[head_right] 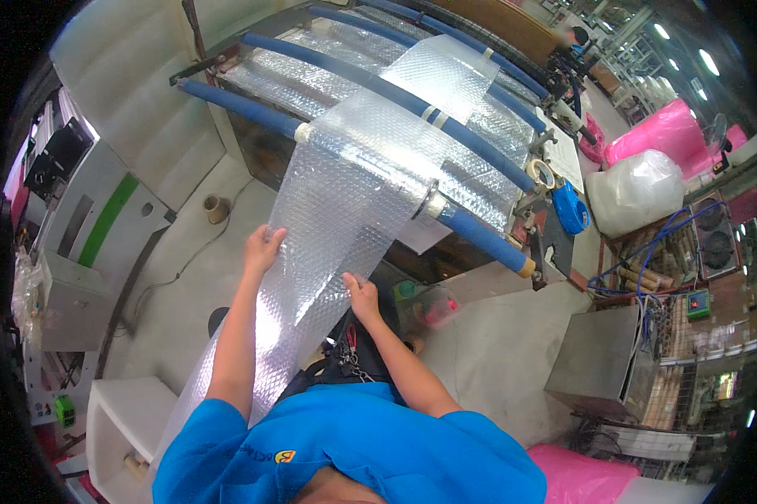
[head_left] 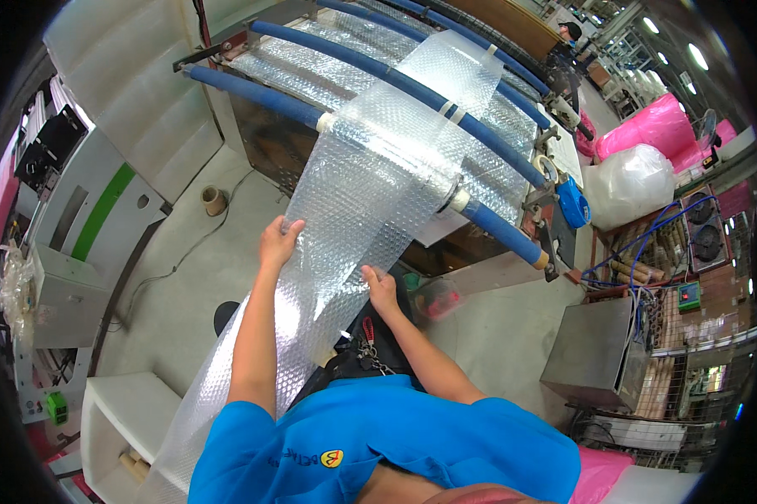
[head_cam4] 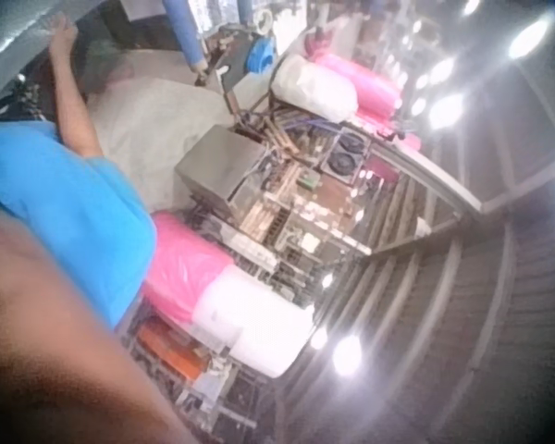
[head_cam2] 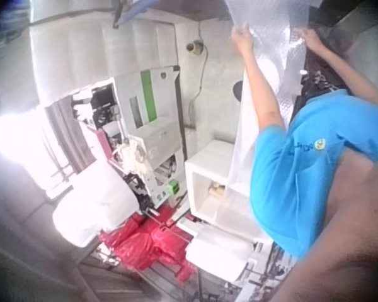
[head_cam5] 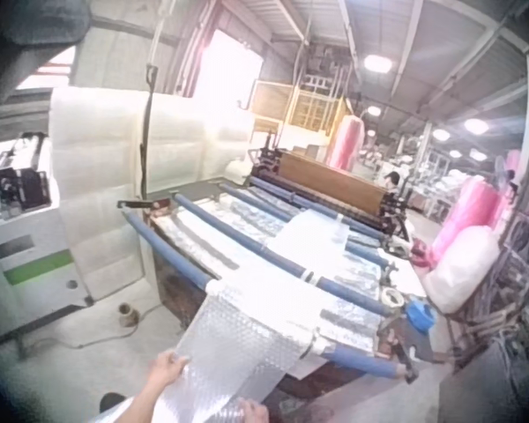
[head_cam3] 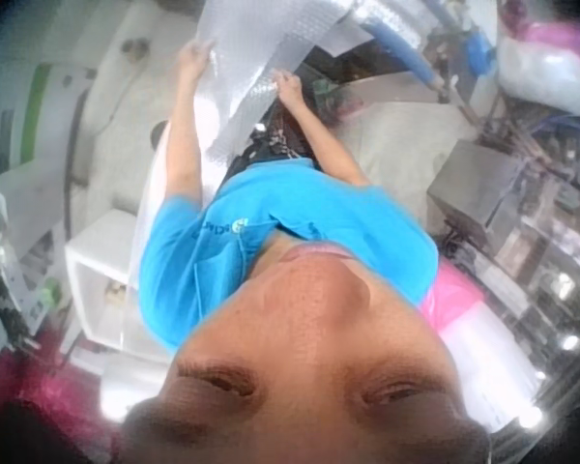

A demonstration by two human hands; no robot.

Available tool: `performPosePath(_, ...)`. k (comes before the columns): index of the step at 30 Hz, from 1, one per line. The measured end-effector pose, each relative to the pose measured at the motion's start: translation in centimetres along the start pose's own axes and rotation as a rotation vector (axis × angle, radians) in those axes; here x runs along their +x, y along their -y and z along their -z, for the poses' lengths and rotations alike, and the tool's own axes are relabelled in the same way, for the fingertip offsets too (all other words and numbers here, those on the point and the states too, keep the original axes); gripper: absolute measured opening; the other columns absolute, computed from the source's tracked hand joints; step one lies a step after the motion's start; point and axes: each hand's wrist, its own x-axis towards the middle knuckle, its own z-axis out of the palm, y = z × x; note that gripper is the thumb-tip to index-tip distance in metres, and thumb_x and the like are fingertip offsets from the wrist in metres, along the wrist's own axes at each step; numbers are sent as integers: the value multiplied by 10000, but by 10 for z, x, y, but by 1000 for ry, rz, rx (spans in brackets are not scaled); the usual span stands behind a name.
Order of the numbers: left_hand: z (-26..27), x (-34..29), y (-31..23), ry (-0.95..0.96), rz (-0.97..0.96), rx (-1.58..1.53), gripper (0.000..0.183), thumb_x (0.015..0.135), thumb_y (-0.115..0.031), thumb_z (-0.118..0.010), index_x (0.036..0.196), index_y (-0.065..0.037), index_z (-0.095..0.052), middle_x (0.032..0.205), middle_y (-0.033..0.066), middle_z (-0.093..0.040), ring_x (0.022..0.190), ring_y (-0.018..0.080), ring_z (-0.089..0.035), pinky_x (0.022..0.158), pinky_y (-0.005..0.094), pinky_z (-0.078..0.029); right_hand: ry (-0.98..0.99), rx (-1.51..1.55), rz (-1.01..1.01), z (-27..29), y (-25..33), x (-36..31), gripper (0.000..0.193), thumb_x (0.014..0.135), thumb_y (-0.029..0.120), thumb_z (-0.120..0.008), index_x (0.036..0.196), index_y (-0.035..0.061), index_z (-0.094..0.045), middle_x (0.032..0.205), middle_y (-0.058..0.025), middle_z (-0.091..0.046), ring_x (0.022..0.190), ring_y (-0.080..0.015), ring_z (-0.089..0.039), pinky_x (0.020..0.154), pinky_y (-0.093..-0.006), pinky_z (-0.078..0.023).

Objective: The person stands in a factory setting and handles a sheet of bubble wrap that is being fed through a machine. They use both hands to guide and smooth the material as it moves along the rollers.

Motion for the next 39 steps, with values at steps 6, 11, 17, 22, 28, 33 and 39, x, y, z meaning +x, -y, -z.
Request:
performPosePath(6, -22, 15, 19, -14, 20, -28, 539, 689, -493, -603, 927, -13, -546, 863, 199, -587, 827, 338, -563, 691, 383, -430, -33, 1, -18, 2, -9, 13, 355, 816, 339, -548, 716, -2, -563, 637, 17, -494, 637, -75, -437, 591, -222, -366)
performPosePath(11, -24, 19, 22, 30, 64, -15, 601, 689, -501, -602, 1024, -7, -536, 931, 213, -579, 890, 341, -554, 738, 374, -433, -45, -39, 14, 2, -17, 16, 357, 822, 340, -539, 718, -1, -551, 634, 17, -481, 635, -76, -422, 587, -221, -357)
performPosePath(17, -25, 19, 20, 53, 61, -35, 619, 689, -494, -605, 1049, 4, -527, 953, 221, -572, 910, 341, -549, 759, 369, -430, -81, -38, 26, 1, -14, 16, 355, 821, 338, -537, 681, 11, -533, 623, 25, -460, 625, -73, -404, 576, -220, -347)
performPosePath(22, -25, 18, 22, 17, 34, -19, 586, 691, -486, -607, 1017, -4, -541, 930, 216, -579, 889, 345, -554, 744, 375, -429, -57, -50, -22, 3, -8, 14, 352, 819, 340, -540, 696, 11, -544, 632, 24, -464, 630, -75, -406, 580, -219, -350)
performPosePath(28, -23, 18, 16, 39, 38, -58, 510, 695, -466, -611, 918, -11, -550, 870, 202, -589, 835, 347, -560, 700, 376, -428, -82, 4, -4, 0, -12, 16, 340, 822, 325, -541, 704, 6, -549, 642, 21, -484, 636, -76, -422, 589, -216, -357)
performPosePath(33, -23, 18, 14, 51, 32, -58, 503, 701, -459, -609, 912, -6, -550, 844, 193, -594, 807, 339, -567, 688, 374, -429, -91, 8, 4, 0, -21, 18, 334, 826, 312, -539, 709, -1, -547, 646, 19, -493, 640, -74, -431, 589, -221, -362)
performPosePath(39, -26, 20, 22, 52, 22, -44, 486, 707, -444, -608, 900, -2, -552, 826, 183, -597, 790, 322, -574, 679, 374, -430, -92, 11, -32, -1, -21, 17, 342, 820, 328, -544, 702, 6, -550, 640, 13, -494, 628, -80, -434, 584, -227, -363)
